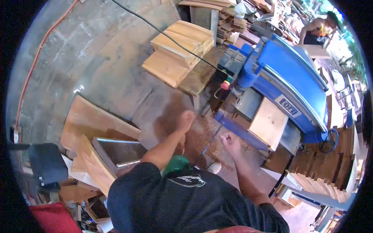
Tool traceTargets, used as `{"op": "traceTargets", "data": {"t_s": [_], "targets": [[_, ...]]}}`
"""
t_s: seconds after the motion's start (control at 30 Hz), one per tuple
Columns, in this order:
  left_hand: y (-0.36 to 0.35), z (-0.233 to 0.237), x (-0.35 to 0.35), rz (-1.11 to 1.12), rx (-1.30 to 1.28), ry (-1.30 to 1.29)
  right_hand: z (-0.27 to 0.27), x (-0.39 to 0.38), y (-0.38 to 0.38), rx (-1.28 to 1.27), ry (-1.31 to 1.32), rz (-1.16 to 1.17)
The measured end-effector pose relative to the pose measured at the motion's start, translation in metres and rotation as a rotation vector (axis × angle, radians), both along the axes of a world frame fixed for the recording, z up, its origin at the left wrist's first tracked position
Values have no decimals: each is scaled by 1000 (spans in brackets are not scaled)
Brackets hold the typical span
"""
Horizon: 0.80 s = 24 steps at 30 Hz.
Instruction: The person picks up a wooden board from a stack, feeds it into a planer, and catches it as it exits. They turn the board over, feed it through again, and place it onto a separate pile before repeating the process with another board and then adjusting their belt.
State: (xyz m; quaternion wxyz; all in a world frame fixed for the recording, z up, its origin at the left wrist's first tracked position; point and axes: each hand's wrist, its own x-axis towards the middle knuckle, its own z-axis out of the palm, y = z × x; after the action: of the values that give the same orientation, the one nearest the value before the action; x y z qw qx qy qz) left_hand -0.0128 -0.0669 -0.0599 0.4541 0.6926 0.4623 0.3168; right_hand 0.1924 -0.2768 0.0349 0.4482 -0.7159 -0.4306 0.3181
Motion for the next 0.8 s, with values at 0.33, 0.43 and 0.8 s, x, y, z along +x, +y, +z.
{"op": "traceTargets", "data": {"t_s": [0.33, 0.43, 0.8], "targets": [[337, -67, 71, 127, -655, -346, -20, -32, 130, -188, -627, -2], [416, -104, 113, 71, -668, -485, -27, -37, 134, -257, -754, -49], [460, -93, 126, 369, -89, -181, -32, -32, 140, -309, -816, -67]]}}
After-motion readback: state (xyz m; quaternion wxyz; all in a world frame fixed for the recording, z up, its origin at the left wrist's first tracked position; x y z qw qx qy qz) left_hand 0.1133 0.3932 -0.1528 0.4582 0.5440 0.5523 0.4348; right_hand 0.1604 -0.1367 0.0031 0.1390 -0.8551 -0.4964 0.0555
